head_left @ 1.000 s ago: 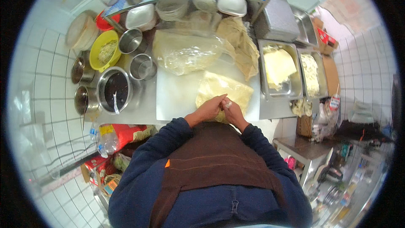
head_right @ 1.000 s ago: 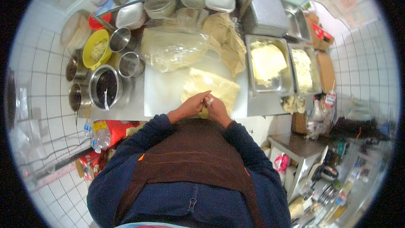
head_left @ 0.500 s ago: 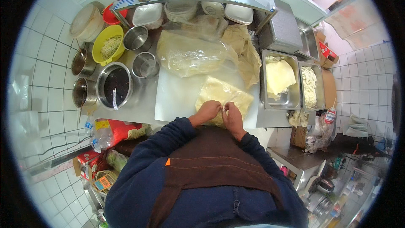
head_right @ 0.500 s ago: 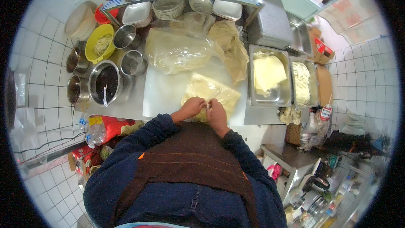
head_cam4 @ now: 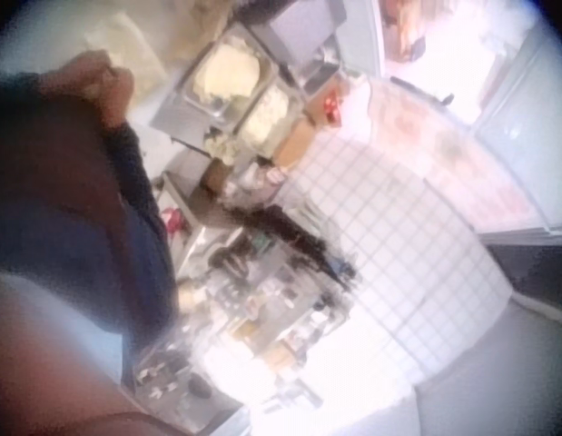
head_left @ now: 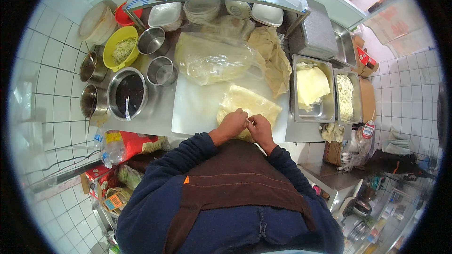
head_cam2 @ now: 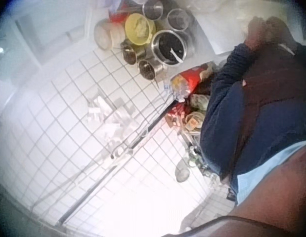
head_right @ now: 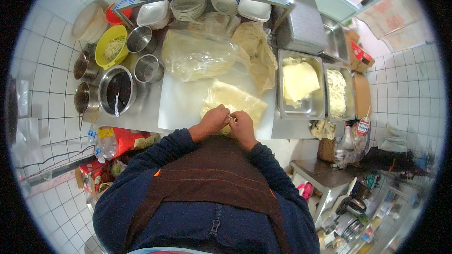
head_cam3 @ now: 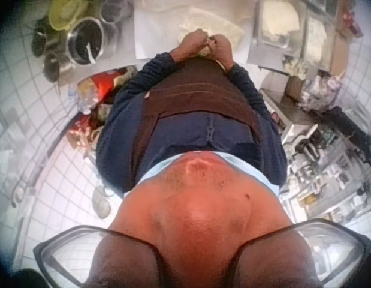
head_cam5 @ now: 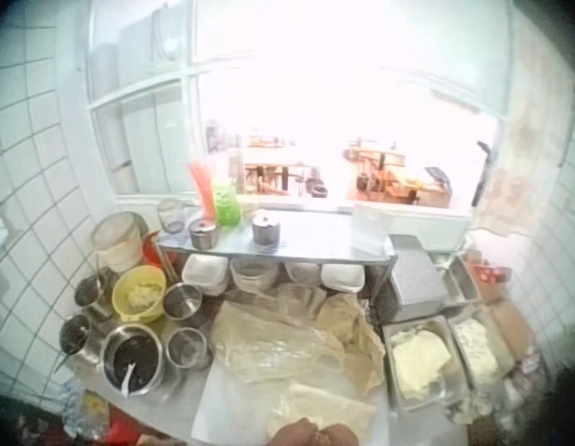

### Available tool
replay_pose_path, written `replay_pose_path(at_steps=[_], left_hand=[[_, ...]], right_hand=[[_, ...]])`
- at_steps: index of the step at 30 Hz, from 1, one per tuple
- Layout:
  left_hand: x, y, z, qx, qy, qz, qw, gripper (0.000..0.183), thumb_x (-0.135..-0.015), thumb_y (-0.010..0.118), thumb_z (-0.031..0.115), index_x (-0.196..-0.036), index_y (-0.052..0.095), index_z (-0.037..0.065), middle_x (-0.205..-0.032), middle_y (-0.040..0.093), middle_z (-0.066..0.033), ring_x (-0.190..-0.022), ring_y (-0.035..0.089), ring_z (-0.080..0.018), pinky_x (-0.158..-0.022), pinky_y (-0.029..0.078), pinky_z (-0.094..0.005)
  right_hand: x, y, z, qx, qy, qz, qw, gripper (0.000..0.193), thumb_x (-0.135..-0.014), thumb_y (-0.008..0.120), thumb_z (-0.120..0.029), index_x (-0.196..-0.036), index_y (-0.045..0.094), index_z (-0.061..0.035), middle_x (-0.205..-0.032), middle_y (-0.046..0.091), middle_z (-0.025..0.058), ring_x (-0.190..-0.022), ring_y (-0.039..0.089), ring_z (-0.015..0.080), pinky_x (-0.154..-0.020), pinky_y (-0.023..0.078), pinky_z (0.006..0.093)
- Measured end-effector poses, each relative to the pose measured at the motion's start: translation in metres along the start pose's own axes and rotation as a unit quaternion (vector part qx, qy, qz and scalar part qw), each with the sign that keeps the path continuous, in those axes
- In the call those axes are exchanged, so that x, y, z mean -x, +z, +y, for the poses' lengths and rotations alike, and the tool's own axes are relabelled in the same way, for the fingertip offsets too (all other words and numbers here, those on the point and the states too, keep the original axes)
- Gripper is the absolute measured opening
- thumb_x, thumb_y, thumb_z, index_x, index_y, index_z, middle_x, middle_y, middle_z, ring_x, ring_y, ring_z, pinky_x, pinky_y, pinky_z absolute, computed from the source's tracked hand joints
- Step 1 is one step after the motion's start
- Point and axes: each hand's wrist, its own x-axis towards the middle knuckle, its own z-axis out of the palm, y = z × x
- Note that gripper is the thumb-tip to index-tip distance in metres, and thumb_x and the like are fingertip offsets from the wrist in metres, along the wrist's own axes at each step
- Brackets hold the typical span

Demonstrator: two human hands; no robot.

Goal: The person repeatedly picks thin dough sheets from a plastic bag, folds them on a white cutting board, and places them into metal trays. The person also briefly handles a stack of white disposable containers and a roll of plastic wrap.

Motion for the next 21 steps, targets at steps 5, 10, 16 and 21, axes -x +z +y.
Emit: replay_pose_path(at_steps=[5, 10, 16, 21], left_hand=[[-0.001, 0.004, -0.008, 0.085, 0.021, 0.047, 0.995, 0.016, -0.087, 0.062, 0.016, -0.095, 0.067, 0.003, -0.092, 0.064, -0.0192, -0.085, 0.064, -0.0383, -0.072, 0.053, -0.046], [0.0, -0.001, -0.022, 0.164, -0.08, -0.056, 0.982, 0.021, -0.09, 0.063, 0.02, -0.101, 0.067, 0.002, -0.085, 0.067, -0.0153, -0.074, 0.067, -0.0272, -0.068, 0.054, -0.038], [0.003, -0.008, -0.023, 0.364, -0.21, -0.125, 0.899, 0.024, -0.097, 0.061, 0.021, -0.099, 0.066, -0.002, -0.081, 0.067, -0.0068, -0.068, 0.064, -0.0137, -0.062, 0.052, -0.0302], [0.007, -0.005, -0.022, 0.449, -0.242, -0.106, 0.854, 0.023, -0.097, 0.063, 0.022, -0.1, 0.066, -0.001, -0.082, 0.064, -0.0046, -0.07, 0.06, -0.013, -0.066, 0.051, -0.0279]], right_hand=[[-0.007, -0.008, 0.002, -0.066, 0.086, -0.065, 0.992, 0.019, -0.086, 0.069, -0.015, -0.096, 0.061, -0.0005, -0.083, 0.066, 0.0167, -0.073, 0.065, 0.0303, -0.068, 0.051, 0.0385], [-0.01, -0.005, 0.009, -0.101, 0.063, -0.084, 0.989, 0.02, -0.086, 0.069, -0.009, -0.097, 0.054, -0.0021, -0.076, 0.059, 0.0093, -0.069, 0.057, 0.0169, -0.065, 0.048, 0.0326], [-0.006, -0.002, 0.007, 0.109, -0.136, -0.003, 0.985, 0.016, -0.082, 0.07, -0.012, -0.093, 0.059, -0.0072, -0.085, 0.063, 0.0104, -0.085, 0.061, 0.0304, -0.067, 0.05, 0.043], [0.0, -0.008, -0.006, 0.112, -0.111, 0.0, 0.987, 0.012, -0.081, 0.072, -0.019, -0.085, 0.066, -0.01, -0.086, 0.066, 0.0069, -0.087, 0.062, 0.0297, -0.073, 0.052, 0.0424]])
